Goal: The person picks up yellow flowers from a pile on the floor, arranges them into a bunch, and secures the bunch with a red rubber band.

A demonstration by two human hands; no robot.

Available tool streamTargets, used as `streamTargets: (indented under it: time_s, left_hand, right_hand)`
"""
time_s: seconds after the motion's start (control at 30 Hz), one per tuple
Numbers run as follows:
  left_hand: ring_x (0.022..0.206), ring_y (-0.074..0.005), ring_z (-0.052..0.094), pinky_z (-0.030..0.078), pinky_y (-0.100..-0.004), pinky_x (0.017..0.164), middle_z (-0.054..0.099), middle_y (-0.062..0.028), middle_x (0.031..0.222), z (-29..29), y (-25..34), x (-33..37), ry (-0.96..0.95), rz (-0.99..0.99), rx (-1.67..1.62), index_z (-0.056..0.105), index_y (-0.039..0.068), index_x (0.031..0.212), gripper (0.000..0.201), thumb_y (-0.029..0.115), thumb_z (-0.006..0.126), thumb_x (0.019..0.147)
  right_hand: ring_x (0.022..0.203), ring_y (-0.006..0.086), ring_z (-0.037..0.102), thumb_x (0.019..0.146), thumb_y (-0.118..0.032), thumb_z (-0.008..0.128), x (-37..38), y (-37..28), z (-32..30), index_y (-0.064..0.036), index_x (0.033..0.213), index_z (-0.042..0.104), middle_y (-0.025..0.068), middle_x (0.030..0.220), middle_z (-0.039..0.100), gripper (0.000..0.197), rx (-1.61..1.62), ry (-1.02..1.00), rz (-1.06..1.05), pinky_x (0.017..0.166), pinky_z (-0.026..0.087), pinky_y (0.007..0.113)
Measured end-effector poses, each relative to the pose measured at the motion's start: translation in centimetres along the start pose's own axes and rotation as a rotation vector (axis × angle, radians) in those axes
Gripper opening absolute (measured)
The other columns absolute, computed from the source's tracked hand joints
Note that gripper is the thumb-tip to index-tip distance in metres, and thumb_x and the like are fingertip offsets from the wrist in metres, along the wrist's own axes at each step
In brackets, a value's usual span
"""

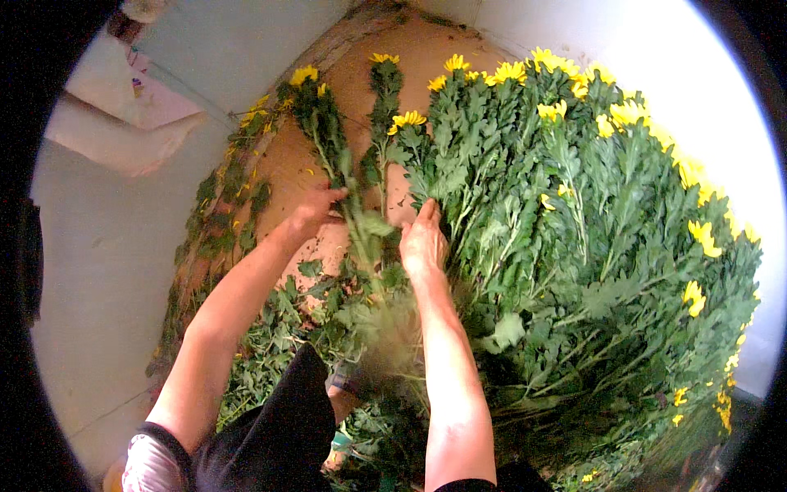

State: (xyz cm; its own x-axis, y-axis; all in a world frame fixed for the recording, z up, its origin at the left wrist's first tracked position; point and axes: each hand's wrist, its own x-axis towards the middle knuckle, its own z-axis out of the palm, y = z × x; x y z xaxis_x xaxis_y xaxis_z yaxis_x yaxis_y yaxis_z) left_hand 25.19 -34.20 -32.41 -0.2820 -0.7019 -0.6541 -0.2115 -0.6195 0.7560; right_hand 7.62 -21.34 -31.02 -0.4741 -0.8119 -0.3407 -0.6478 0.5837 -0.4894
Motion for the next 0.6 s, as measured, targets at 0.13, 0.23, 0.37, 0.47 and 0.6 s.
streamTargets:
  time_s: [0.13, 0.23, 0.37, 0.47, 0.6]
  left_hand:
    - [0.098, -0.0267, 0.057, 0.049, -0.0446, 0.084, 0.055, -0.0118, 0.122, 3.1, -1.1, 1.1, -0.042, -0.118, -0.034, 0.039, 0.007, 0.132, 0.048, 0.018, 0.058, 0.089]
    - [0.108, -0.0273, 0.053, 0.044, -0.0501, 0.090, 0.051, -0.0113, 0.124, 5.7, -1.5, 0.3, 0.090, -0.047, -0.115, 0.039, 0.008, 0.129, 0.049, 0.017, 0.061, 0.086]
    - [0.109, -0.0252, 0.054, 0.042, -0.0547, 0.091, 0.054, -0.0098, 0.121, 4.8, -2.3, 0.7, -0.061, -0.122, -0.339, 0.039, 0.010, 0.127, 0.044, 0.020, 0.058, 0.089]
    - [0.102, -0.0242, 0.057, 0.044, -0.0490, 0.090, 0.059, -0.0064, 0.113, 6.5, -1.9, 0.8, -0.124, -0.149, -0.448, 0.046, 0.008, 0.124, 0.045, 0.028, 0.063, 0.088]
    - [0.099, -0.0205, 0.056, 0.044, -0.0342, 0.091, 0.064, -0.0048, 0.105, 5.8, -1.8, 0.9, -0.211, -0.133, -0.496, 0.063, 0.004, 0.107, 0.044, 0.036, 0.074, 0.078]
  right_hand:
    - [0.087, 0.0357, 0.064, 0.083, 0.002, 0.049, 1.8, -3.4, 1.9, 0.0025, 0.144, 0.017, 0.0267, 0.135, 0.042, 0.070, -0.042, -0.101, 0.016, 0.075, 0.056, 0.040]
    - [0.105, 0.0371, 0.055, 0.083, -0.001, 0.053, 1.1, -3.1, 3.6, 0.0011, 0.143, 0.024, 0.0248, 0.136, 0.041, 0.067, -0.041, -0.103, -0.106, 0.092, 0.047, 0.049]
    - [0.120, 0.0354, 0.042, 0.086, -0.021, 0.064, 1.4, -0.6, 1.8, 0.0033, 0.144, 0.021, 0.0245, 0.137, 0.040, 0.076, -0.419, 0.525, -0.137, 0.098, 0.043, 0.046]
    - [0.108, 0.0373, 0.054, 0.088, -0.034, 0.061, 3.0, 1.2, 2.0, 0.0068, 0.143, 0.020, 0.0287, 0.122, 0.052, 0.080, -0.298, 0.255, 0.154, 0.091, 0.047, 0.042]
    - [0.102, 0.0369, 0.054, 0.081, -0.008, 0.058, 0.3, -3.6, 5.7, 0.0086, 0.130, 0.038, 0.0256, 0.109, 0.056, 0.056, 0.057, 0.118, -0.132, 0.082, 0.047, 0.046]
